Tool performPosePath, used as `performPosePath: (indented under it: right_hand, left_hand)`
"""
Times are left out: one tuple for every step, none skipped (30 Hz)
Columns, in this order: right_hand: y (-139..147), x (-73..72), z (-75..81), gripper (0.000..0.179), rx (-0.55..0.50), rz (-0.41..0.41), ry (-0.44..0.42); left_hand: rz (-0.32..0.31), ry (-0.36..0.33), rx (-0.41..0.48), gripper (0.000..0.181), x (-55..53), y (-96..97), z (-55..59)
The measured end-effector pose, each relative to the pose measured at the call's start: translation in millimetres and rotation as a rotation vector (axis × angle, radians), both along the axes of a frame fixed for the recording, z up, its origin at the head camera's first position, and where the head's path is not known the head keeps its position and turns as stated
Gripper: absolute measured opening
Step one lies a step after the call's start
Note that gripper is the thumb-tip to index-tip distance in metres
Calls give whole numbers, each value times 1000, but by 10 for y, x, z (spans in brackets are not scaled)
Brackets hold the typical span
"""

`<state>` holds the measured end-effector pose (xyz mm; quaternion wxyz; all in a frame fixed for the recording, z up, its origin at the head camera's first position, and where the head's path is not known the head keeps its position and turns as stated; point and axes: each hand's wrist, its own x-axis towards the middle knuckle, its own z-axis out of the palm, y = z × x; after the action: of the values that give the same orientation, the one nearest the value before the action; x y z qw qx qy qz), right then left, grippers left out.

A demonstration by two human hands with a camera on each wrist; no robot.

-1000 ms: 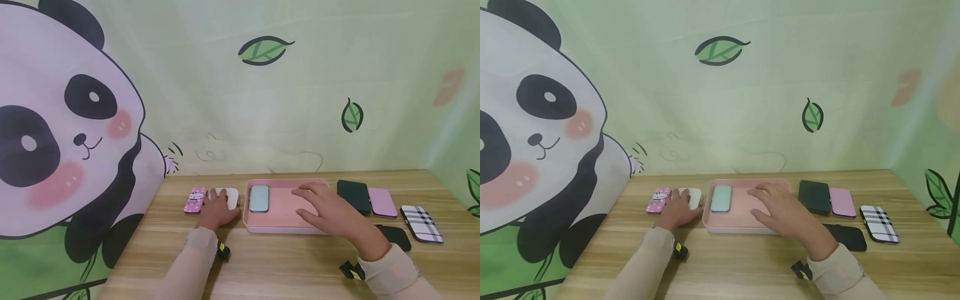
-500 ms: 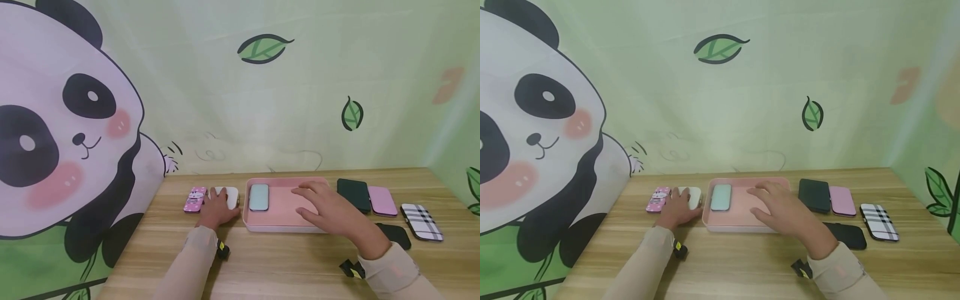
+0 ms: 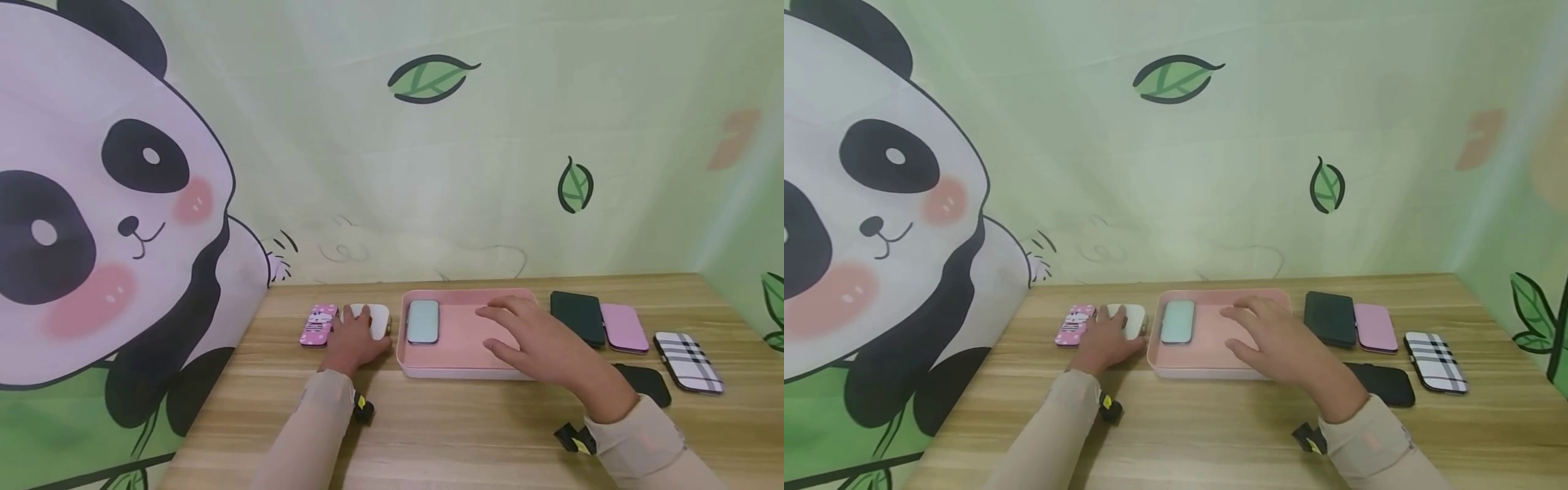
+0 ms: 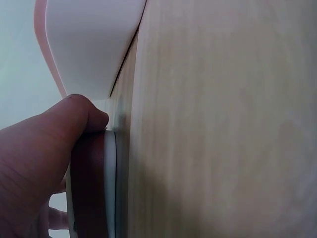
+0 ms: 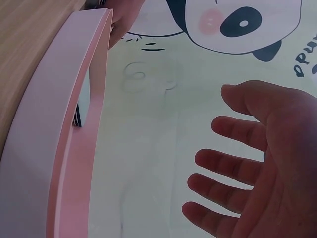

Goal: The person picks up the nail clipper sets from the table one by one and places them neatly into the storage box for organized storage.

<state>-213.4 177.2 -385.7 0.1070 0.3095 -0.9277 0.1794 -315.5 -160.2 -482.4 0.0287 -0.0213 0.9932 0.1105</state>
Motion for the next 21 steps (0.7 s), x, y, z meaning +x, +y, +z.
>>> performPosePath:
  right_hand:
    - [-1,-1,2,51,1,0,0]
    - [-2,-1,4,51,1,1,-1]
    - [-2,-1,5,51,2,-1,-1]
    - [-3,-1,5,51,2,-1,-2]
    - [-3,-1,6,51,3,-1,-2]
    - [-4,0,7,51,4,-1,-3]
    - [-3,-1,7,51,6,-2,-3]
    - [-2,-1,7,50,6,-2,-3]
    - [-1,-1,7,50,6,-1,-2]
    - [-1,-1,7,50,6,-2,-1]
    - [-1,-2,7,50,6,-1,0]
    - [0,-2,4,49,5,1,4]
    - [2,-2,2,49,5,1,4]
    - [1,-2,2,49,5,2,4]
    - [2,-3,2,49,4,1,5]
    - [2,-3,2,49,3,0,4]
    - [4,-4,1,49,3,0,4]
    - [4,-4,3,49,1,-1,3]
    - [4,-4,5,49,2,-5,0]
    - [5,-5,6,49,1,-5,0]
    - [7,-7,7,49,1,-6,0]
  left_hand:
    - [0,4,10,95,0,-6,5]
    - [0,7,19,95,2,-11,10]
    - [-1,11,30,95,2,-16,11]
    - [1,10,35,94,0,-22,8]
    - [2,10,35,94,-2,-27,4]
    - [4,9,31,95,-5,-32,-4]
    - [6,9,30,95,-10,-36,-14]
    - [7,8,26,95,-13,-39,-25]
    - [9,7,28,95,-19,-42,-36]
    - [11,7,30,95,-23,-43,-43]
    - [13,10,39,96,-28,-43,-50]
    - [14,11,49,96,-32,-44,-55]
    - [14,13,61,96,-36,-43,-58]
    - [16,12,68,97,-39,-42,-59]
    - [18,10,72,97,-44,-43,-61]
    - [19,11,79,97,-46,-43,-61]
    - [22,11,84,97,-48,-43,-63]
    - [21,13,87,96,-48,-45,-63]
    - [21,17,90,96,-47,-47,-62]
    - [20,21,91,95,-47,-52,-65]
    - [20,28,93,94,-46,-56,-67]
